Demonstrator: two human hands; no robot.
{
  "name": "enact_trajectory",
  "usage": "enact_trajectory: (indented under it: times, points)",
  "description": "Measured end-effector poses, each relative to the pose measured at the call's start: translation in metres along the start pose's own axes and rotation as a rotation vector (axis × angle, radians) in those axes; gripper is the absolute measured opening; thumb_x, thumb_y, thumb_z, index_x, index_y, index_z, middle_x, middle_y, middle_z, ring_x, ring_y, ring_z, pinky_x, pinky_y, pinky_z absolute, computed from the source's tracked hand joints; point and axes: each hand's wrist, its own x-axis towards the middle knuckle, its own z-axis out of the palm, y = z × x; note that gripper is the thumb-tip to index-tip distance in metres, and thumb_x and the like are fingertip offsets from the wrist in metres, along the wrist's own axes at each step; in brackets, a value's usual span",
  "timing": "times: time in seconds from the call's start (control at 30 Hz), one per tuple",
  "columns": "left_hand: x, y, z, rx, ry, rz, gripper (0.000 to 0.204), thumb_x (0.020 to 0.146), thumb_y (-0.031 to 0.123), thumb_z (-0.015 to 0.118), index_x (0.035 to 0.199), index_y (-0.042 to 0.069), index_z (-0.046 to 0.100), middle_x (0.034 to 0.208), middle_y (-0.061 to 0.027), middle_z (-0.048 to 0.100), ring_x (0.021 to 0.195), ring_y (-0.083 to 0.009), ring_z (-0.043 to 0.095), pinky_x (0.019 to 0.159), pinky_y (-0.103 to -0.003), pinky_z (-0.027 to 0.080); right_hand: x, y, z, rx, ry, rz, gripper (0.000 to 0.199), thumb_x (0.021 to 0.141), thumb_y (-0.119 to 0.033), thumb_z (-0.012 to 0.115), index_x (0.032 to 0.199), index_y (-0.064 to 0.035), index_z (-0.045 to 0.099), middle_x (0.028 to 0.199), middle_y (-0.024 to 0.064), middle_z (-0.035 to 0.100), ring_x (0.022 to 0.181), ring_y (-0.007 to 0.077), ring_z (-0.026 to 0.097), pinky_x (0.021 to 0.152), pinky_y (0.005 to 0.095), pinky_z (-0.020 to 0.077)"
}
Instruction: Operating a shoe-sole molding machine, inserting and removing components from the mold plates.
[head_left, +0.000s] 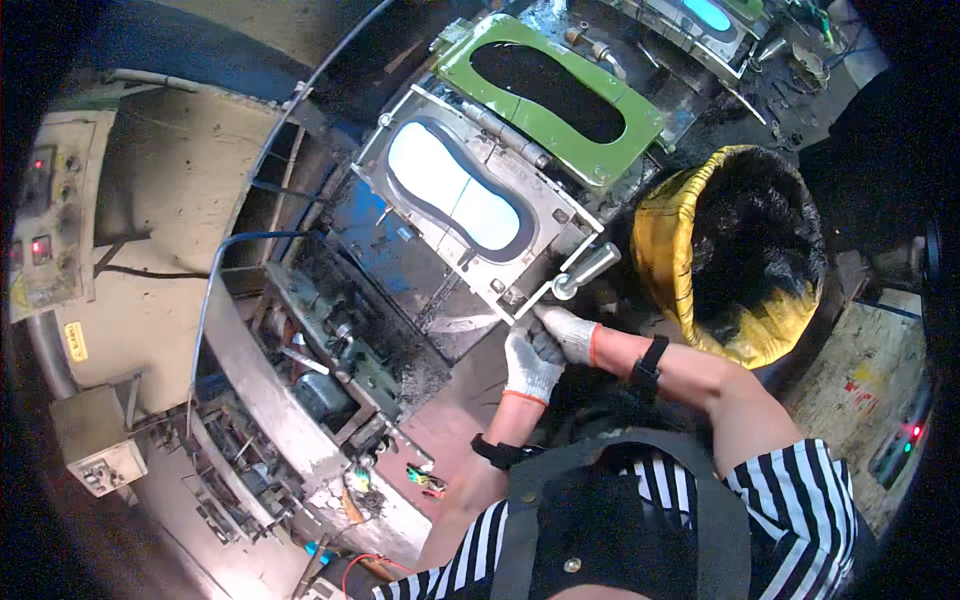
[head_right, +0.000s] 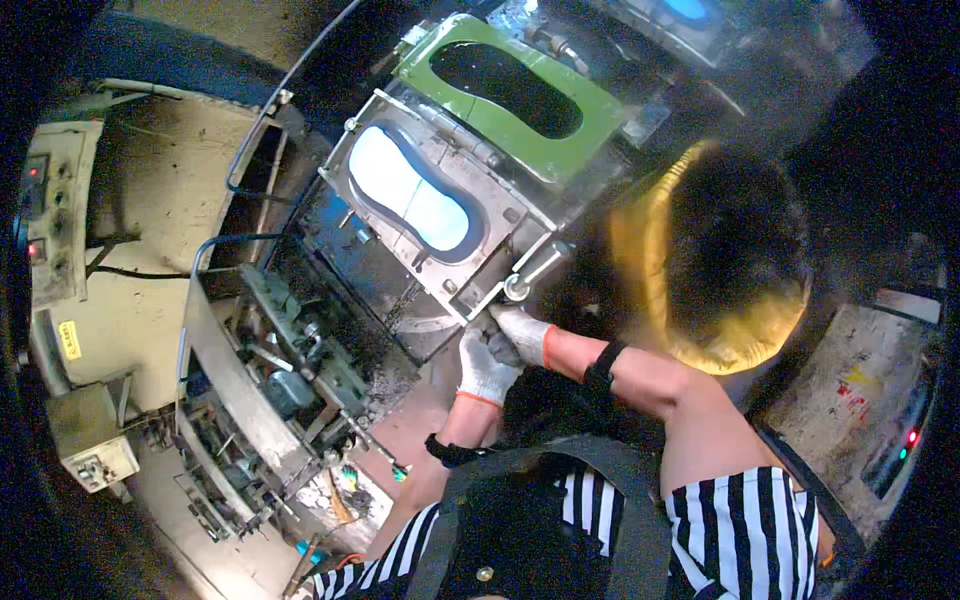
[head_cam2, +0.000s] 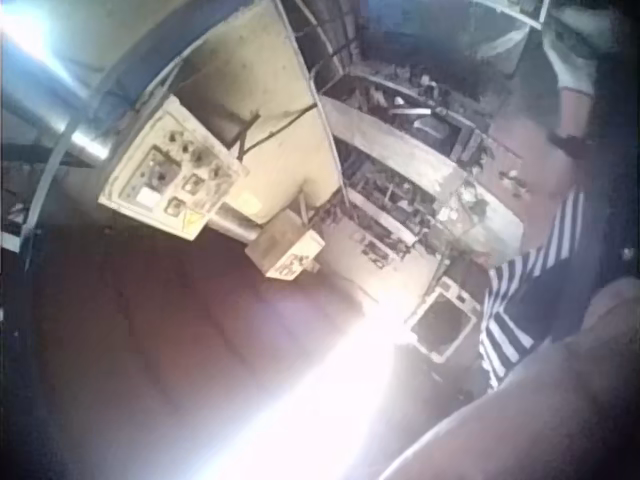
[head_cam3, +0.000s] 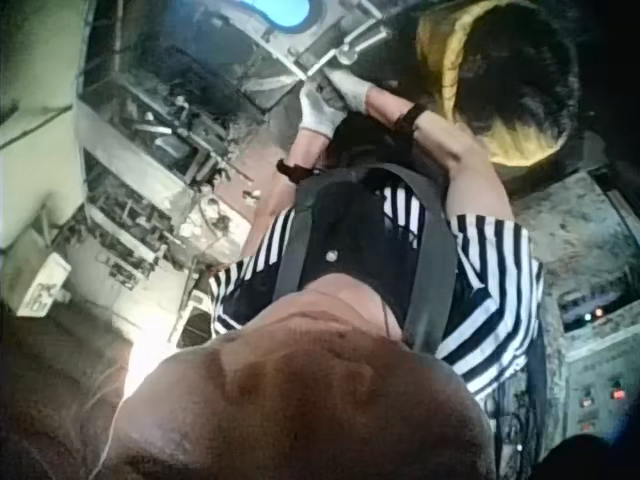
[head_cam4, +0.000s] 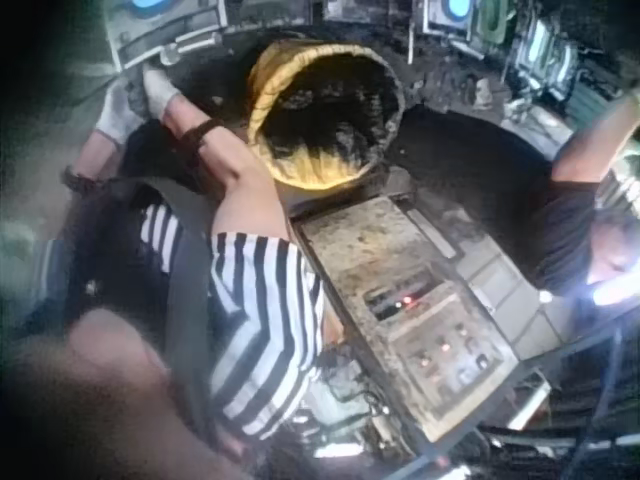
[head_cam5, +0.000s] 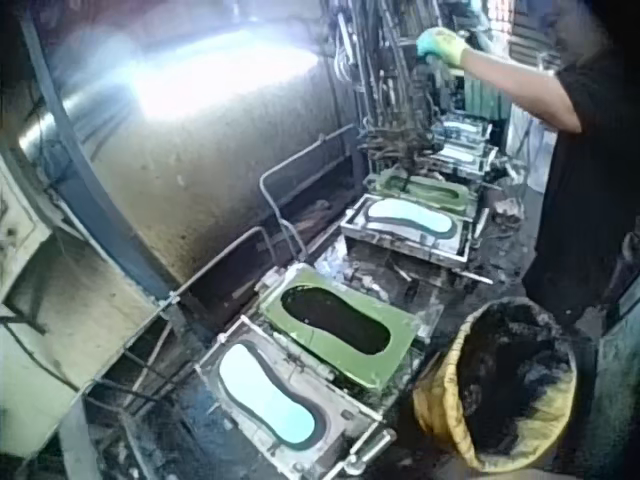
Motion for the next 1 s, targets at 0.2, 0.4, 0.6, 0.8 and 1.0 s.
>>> enact_trajectory:
  times: [0.2, 0.4, 0.6, 0.8, 1.0]
  points:
    - [-0.107, 0.004, 0.075, 0.205, 0.135, 0.142, 0.025, 0.089, 0.029, 0.046, 0.065, 0.022, 0.043, 0.049, 0.0107, 0.033, 0.039, -0.0052, 0.035, 0.034, -0.019, 0.028, -0.098, -0.03, 0.04, 0.224, -0.434, 0.278, 0.028, 0.087, -0.035, 0.045, 0.071, -0.0149, 0.055, 0.059, 0.0013, 0.056, 0.048, 0.0161, 0.05, 0.044, 0.0306, 0.0413]
    - [-0.164, -0.021, 0.185, 0.369, -0.064, 0.186, 0.014, 0.091, 0.02, 0.046, 0.08, 0.014, 0.049, 0.06, 0.006, 0.043, 0.049, -0.007, 0.041, 0.046, -0.02, 0.037, -0.2, -0.12, 0.008, 0.232, -0.758, 0.094, 0.029, 0.088, -0.037, 0.046, 0.067, -0.0184, 0.053, 0.052, -0.0075, 0.046, 0.042, 0.0091, 0.046, 0.038, 0.0207, 0.0357]
    - [-0.153, -0.07, 0.278, 0.572, -0.11, 0.233, 0.011, 0.088, 0.01, 0.045, 0.094, 0.005, 0.054, 0.085, -0.0089, 0.06, 0.079, -0.0193, 0.059, 0.074, -0.032, 0.048, -0.228, -0.189, -0.056, 0.346, -0.621, 0.091, 0.025, 0.087, -0.029, 0.047, 0.067, -0.0159, 0.054, 0.057, -0.0028, 0.057, 0.043, 0.0104, 0.049, 0.04, 0.0255, 0.0394]
    - [-0.127, -0.077, 0.31, 0.636, -0.303, 0.14, 0.012, 0.088, 0.009, 0.046, 0.097, 0.005, 0.054, 0.088, -0.0099, 0.06, 0.085, -0.0212, 0.058, 0.079, -0.034, 0.047, -0.226, -0.231, -0.09, 0.351, -0.632, 0.102, 0.029, 0.087, -0.03, 0.048, 0.095, -0.0066, 0.063, 0.077, 0.0047, 0.067, 0.063, 0.0166, 0.065, 0.056, 0.0333, 0.0549]
    - [-0.026, -0.101, 0.298, 0.514, -0.238, 0.126, 0.01, 0.086, 0.008, 0.047, 0.094, 0.004, 0.054, 0.082, -0.0071, 0.06, 0.077, -0.0189, 0.058, 0.072, -0.03, 0.046, -0.156, -0.241, -0.152, 0.363, -0.469, 0.058, 0.023, 0.083, -0.025, 0.046, 0.082, -0.0061, 0.058, 0.065, 0.0071, 0.06, 0.049, 0.0197, 0.058, 0.043, 0.0307, 0.0506]
